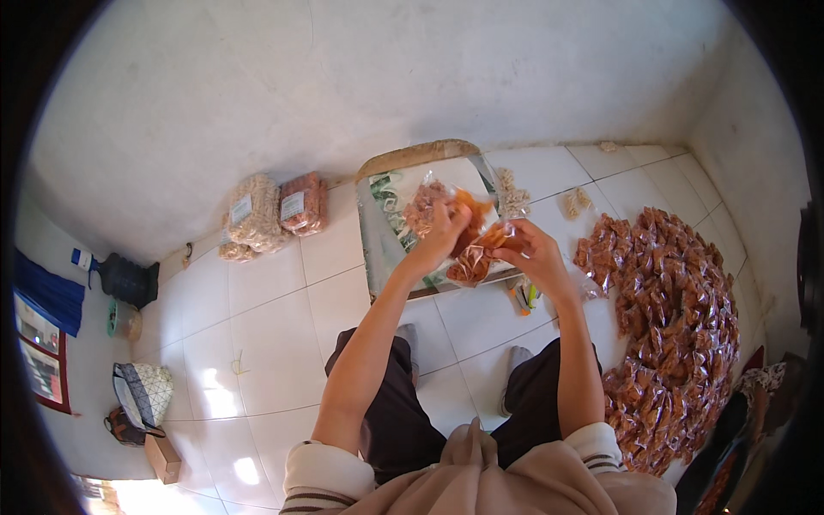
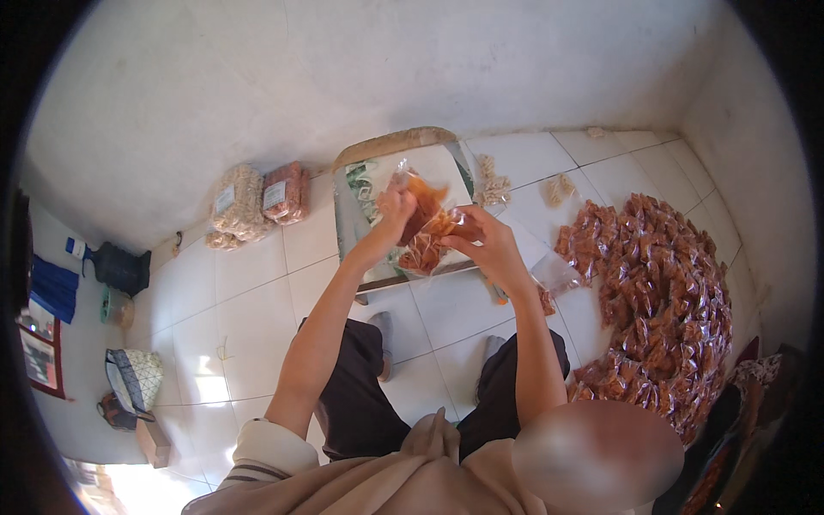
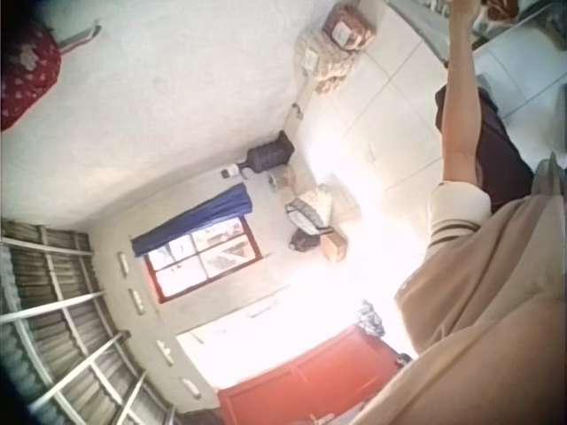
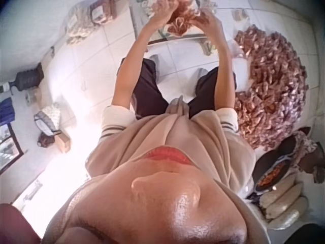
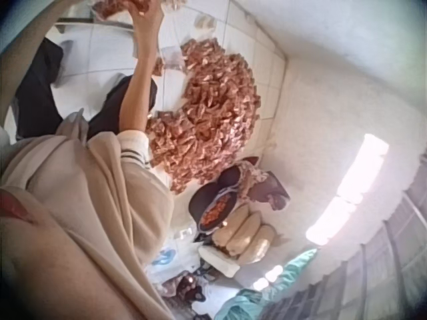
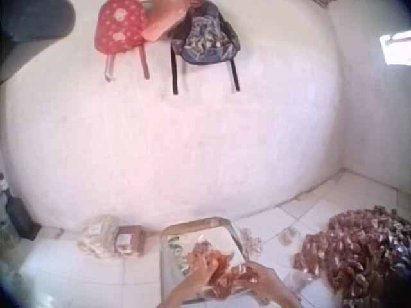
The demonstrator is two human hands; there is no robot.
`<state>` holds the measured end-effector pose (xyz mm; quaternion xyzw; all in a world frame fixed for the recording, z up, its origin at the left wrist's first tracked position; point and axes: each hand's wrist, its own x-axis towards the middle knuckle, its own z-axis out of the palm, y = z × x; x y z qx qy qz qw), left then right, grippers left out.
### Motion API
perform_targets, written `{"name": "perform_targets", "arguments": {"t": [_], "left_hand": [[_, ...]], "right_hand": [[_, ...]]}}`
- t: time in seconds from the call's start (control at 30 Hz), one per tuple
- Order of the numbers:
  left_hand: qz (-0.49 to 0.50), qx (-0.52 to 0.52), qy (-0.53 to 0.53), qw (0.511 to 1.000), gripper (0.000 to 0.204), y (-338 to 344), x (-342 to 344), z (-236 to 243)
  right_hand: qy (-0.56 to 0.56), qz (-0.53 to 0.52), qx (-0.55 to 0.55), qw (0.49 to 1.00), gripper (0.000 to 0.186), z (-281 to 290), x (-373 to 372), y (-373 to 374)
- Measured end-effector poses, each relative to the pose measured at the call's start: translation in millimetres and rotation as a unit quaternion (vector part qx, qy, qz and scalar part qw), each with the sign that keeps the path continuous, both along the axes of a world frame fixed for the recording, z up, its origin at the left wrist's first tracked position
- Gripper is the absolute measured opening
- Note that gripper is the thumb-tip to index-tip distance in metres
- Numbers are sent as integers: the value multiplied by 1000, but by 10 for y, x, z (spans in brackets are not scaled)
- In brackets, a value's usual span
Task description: The person places small plastic bags of snacks into a larger plastic bag by hand and seals the larger bag using a tape dispenser.
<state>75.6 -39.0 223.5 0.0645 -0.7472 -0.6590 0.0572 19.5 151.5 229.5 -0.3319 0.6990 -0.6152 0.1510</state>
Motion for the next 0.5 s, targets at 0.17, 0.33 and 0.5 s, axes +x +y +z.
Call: {"name": "perform_targets", "arguments": {"t": [0.17, 0.33, 0.5], "left_hand": [[-156, 7, -63, 986, 80, 137, 199, -12], [-121, -106, 50, 986, 89, 9, 150, -122], [-116, -183, 66, 974, 93, -5, 207, -47]], "right_hand": [[35, -70, 95, 992, 49, 6, -20, -93], [238, -82, 64, 966, 61, -91, -71, -106], [15, 88, 112, 990, 67, -33, -28, -88]]}}
